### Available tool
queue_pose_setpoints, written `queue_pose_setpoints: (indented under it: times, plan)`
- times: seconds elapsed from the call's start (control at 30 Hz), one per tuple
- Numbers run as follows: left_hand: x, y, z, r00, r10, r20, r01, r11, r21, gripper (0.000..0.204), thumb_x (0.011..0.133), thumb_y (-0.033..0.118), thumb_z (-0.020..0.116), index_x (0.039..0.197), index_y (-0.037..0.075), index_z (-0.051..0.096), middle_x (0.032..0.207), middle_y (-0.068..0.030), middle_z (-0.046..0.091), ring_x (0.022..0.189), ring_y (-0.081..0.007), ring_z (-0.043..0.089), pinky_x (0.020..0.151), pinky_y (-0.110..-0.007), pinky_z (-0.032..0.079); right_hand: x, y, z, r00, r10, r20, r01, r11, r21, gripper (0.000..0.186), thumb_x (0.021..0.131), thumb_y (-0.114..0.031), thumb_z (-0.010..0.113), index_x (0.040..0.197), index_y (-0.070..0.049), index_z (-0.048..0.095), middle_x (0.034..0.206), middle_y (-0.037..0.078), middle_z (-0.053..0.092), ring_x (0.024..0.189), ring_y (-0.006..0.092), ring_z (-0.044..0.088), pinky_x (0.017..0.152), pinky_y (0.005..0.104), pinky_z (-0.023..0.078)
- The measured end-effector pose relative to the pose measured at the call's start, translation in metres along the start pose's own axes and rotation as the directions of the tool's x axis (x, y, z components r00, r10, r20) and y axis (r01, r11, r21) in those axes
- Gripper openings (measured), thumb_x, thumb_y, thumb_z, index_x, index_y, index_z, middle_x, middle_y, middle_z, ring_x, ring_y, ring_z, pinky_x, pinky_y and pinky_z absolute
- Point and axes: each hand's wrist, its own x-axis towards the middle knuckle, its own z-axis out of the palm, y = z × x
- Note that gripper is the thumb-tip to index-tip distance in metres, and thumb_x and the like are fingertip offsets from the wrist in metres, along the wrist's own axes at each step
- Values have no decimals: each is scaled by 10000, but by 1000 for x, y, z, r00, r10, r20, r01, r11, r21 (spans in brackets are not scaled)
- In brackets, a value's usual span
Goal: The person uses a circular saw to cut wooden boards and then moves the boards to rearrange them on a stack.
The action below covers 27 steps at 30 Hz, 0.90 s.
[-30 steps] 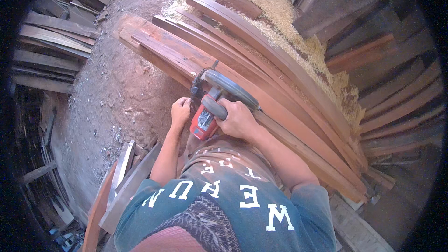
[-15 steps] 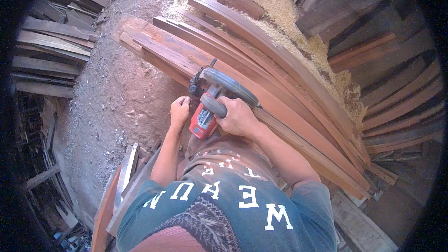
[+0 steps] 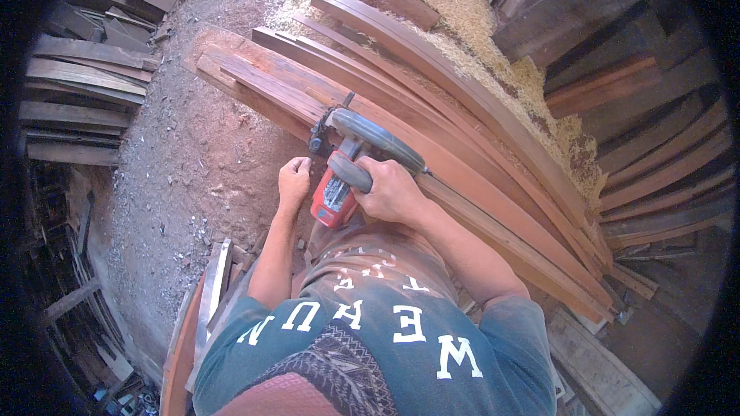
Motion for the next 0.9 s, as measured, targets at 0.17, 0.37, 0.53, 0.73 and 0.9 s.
queue_pose_setpoints:
  times: [0.17,0.37,0.53,0.73,0.9]
  plan:
    - [10,-4,-4,1000,-18,4,18,1000,-19,241,1025,203,646,1023,-1,775,833,-90,770,758,-154,711,743,-325,541,10,-4,4,1000,19,-1,-19,1000,18,289,829,-128,753,1087,-10,698,904,284,717,887,474,706,795,519,560]
    - [22,-4,-16,1000,-25,4,25,999,-27,238,1021,195,649,1027,-7,774,849,-102,777,773,-158,719,754,-332,546,23,-8,13,1000,10,-2,-10,1000,4,297,829,-130,754,1094,-12,696,909,279,719,885,473,705,793,519,560]
    - [30,-2,-25,998,-56,13,56,998,-28,234,1017,189,652,1033,-11,775,851,-105,776,782,-159,717,763,-337,549,33,-11,18,1000,-21,-10,21,1000,2,227,853,-101,760,1052,-15,692,884,256,706,825,445,700,752,462,553]
    - [40,1,-36,998,-67,21,66,998,14,237,1017,207,653,1012,9,781,826,-92,765,755,-156,706,732,-337,539,47,-19,21,1000,19,16,-19,1000,1,293,824,-127,754,1090,-15,699,921,275,725,884,464,711,795,507,563]
    - [48,-1,-41,999,-44,-2,44,999,-10,231,1021,199,649,1010,9,781,823,-81,764,750,-149,703,727,-328,537,56,-24,25,1000,12,11,-12,1000,14,291,820,-119,755,1085,-13,699,922,276,724,889,467,709,798,509,560]
